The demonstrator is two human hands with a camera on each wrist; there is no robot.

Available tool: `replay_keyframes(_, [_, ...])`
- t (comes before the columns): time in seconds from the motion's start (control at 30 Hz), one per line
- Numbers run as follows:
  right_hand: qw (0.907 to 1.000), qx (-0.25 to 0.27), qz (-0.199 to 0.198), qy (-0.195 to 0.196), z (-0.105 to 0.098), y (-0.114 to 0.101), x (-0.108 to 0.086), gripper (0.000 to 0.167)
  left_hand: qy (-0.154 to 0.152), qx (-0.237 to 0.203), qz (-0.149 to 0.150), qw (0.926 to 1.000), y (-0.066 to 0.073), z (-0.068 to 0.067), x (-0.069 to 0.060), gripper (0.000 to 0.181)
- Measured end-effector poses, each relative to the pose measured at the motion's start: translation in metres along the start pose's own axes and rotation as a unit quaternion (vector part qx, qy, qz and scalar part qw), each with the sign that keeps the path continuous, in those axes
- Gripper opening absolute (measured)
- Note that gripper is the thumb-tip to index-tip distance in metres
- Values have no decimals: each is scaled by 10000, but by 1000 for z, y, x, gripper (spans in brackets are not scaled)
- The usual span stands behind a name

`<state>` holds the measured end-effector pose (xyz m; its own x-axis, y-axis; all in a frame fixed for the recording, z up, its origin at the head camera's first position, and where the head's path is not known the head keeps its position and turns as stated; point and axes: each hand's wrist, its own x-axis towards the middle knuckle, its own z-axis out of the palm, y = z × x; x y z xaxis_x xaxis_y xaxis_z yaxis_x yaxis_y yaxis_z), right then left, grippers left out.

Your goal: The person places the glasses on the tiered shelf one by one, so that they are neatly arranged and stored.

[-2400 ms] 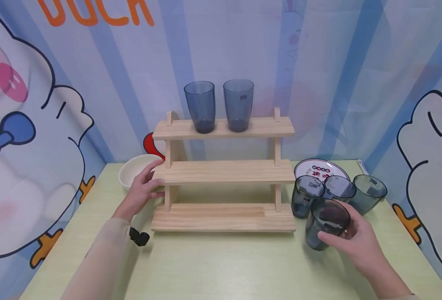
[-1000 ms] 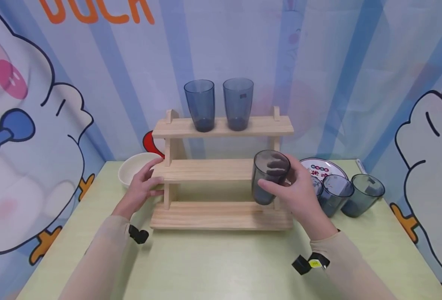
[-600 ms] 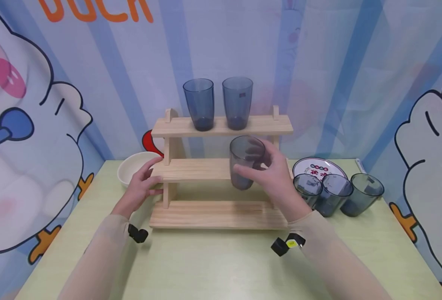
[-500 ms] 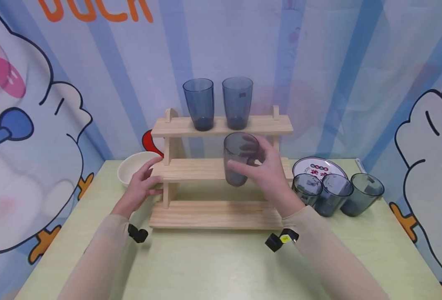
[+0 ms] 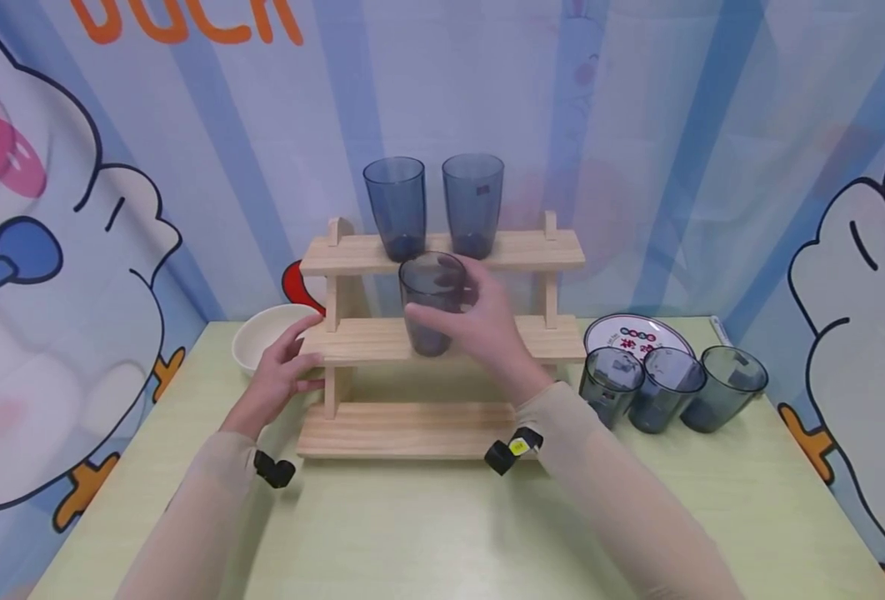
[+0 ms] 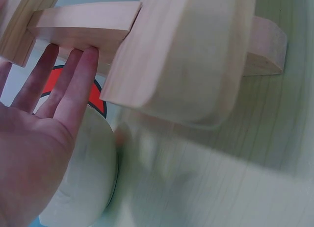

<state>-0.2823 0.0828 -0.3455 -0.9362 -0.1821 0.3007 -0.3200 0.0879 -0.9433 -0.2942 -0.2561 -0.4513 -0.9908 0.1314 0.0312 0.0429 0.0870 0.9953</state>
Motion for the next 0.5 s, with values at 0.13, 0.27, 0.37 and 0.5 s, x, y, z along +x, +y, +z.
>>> replay_keyframes(0.13, [9999, -60, 33, -88, 10, -1, 7, 73, 2, -6, -15, 10000, 1, 0, 0, 69])
replay_keyframes(0.27, [9998, -90, 133, -119, 18, -2, 13, 76, -15, -7, -26, 10000, 0, 0, 0, 69])
replay_keyframes(0.37, [9997, -66, 227, -110, 23, -2, 17, 78, -20, -14, -19, 10000, 0, 0, -1, 69])
replay_keyframes(0.5, [9994, -66, 306, -124, 26, 1, 20, 80, -25, -10, 10, 10000, -1, 0, 0, 69])
